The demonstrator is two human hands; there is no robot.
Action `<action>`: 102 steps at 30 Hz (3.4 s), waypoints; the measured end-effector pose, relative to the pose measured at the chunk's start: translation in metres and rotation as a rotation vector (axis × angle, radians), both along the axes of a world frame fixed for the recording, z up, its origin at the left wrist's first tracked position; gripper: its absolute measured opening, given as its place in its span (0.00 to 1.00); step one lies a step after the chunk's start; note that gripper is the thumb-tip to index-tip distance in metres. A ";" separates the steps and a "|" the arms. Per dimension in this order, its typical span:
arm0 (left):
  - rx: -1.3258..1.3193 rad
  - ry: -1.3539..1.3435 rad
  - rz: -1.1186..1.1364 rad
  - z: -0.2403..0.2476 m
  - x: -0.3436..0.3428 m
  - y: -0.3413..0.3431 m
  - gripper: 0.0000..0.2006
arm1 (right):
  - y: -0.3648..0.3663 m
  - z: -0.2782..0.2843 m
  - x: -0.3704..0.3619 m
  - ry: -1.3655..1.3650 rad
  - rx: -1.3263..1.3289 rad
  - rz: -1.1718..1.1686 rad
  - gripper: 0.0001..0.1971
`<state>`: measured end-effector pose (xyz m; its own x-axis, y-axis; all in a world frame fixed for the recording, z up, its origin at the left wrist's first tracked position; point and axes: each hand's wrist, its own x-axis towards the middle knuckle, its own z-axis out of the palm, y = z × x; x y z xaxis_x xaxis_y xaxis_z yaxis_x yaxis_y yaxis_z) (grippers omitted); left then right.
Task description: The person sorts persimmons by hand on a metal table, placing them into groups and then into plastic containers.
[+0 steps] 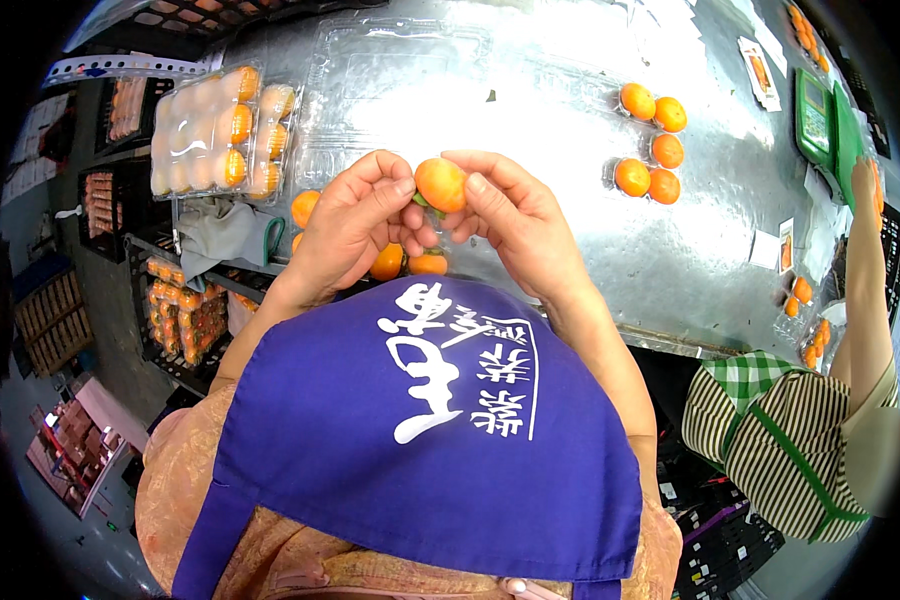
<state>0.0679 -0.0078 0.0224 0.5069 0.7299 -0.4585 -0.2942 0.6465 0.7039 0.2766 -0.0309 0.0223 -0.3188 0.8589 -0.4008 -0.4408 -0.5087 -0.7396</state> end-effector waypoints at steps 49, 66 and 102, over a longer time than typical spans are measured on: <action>0.584 0.386 -0.011 -0.015 0.011 0.004 0.06 | -0.006 -0.008 -0.007 -0.462 0.542 0.064 0.27; 0.555 0.326 0.004 0.003 0.015 0.007 0.14 | -0.006 -0.005 -0.010 -0.168 0.315 -0.048 0.24; 0.733 0.253 -0.125 0.048 0.038 0.016 0.25 | -0.047 0.026 0.000 -0.734 0.765 -0.367 0.23</action>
